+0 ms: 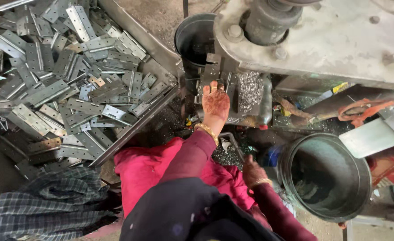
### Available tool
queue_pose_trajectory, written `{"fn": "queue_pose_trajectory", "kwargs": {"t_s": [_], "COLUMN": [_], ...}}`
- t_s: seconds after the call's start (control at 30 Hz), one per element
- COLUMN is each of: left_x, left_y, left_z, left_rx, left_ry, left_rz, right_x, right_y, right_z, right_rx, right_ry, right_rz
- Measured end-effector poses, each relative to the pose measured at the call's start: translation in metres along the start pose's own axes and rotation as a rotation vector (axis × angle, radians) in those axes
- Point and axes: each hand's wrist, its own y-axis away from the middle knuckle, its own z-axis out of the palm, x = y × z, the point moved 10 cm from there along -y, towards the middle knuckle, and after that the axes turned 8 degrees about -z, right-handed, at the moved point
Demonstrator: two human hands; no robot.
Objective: The person uses a metal fabrication machine to press or form small metal brackets, picking them from a bin and placing them into the machine one at a time.
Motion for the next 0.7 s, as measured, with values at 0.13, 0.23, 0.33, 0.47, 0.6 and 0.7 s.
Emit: {"fn": "queue_pose_trajectory", "kwargs": {"t_s": [0.13,0.23,0.33,0.47,0.6,0.7], "left_x": [0.031,0.038,0.037,0.027,0.025,0.013], "left_y": [0.016,0.033,0.022,0.003,-0.03,-0.01], "left_z": [-0.036,-0.059,-0.059,-0.019,0.0,-0.02], "left_rx": [-0.016,0.115,0.009,-0.107,0.043,0.162], "left_ry": [-0.498,-0.447,-0.523,-0.612,-0.675,-0.93], "left_rz": [0.195,0.222,0.23,0.165,0.1,-0.085], "right_x": [-0.008,-0.016,-0.003,0.004,-0.012,-0.015], "right_y": [0.001,0.0,-0.004,-0.006,-0.018,0.008], "right_z": [-0.014,0.019,0.01,-0.007,0.017,0.009], "right_rx": [0.032,-0.009,-0.009,0.016,-0.003,-0.044], "right_ry": [0.037,-0.077,-0.044,0.039,-0.097,-0.146], "right_rz": [-0.063,-0.071,0.015,-0.045,-0.083,-0.043]}}
